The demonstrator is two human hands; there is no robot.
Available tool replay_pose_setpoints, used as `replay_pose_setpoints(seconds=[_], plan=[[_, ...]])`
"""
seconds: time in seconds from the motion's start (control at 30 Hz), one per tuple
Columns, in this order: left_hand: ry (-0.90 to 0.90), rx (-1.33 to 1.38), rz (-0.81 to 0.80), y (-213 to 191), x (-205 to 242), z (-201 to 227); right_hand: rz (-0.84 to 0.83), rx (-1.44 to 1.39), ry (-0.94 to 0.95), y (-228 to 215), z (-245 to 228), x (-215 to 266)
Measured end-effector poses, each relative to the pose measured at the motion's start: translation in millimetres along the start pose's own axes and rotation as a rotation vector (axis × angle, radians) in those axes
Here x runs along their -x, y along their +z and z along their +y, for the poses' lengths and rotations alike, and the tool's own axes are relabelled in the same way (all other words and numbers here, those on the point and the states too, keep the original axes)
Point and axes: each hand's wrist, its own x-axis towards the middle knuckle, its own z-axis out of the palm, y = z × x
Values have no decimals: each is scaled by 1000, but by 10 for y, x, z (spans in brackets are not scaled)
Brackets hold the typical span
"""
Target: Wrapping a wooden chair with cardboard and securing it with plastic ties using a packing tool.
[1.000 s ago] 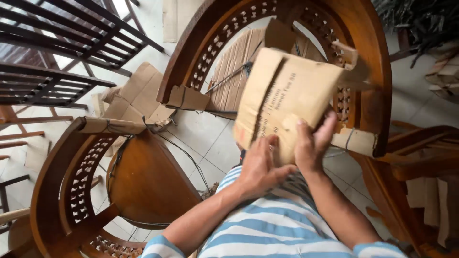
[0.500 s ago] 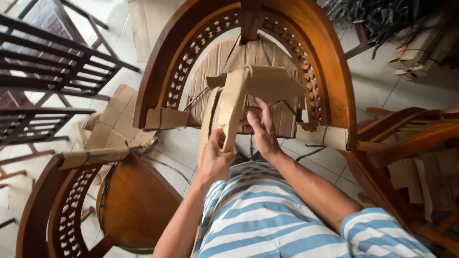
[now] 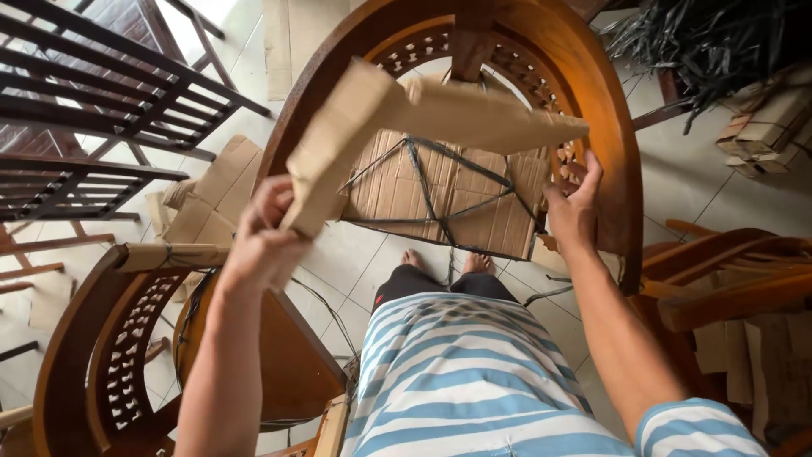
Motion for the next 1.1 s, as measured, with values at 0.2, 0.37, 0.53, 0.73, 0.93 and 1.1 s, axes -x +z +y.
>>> replay_pose_setpoints(seconds=[0.2, 0.37, 0.53, 0.73, 0.93, 1.1], plan=[[-80, -124, 259, -1317, -1004, -382, -71, -64, 18, 431, 85, 69], [-169, -278, 340, -2100, -1666, -1406, -131, -39, 165, 931, 133, 291], [-234, -410, 373, -2007, -1828, -1668, -202, -19, 265, 1380, -42, 509], [-266, -85, 360, -1853, -1911, -1461, -249, -11, 281, 1738, -186, 581], [-215, 335, 290, -1981, -2054, -1701, -347, -4, 198, 2125, -738, 626], [-245, 327, 191, -2092, -2062, -1826, -422, 111, 127, 2267, -930, 635]])
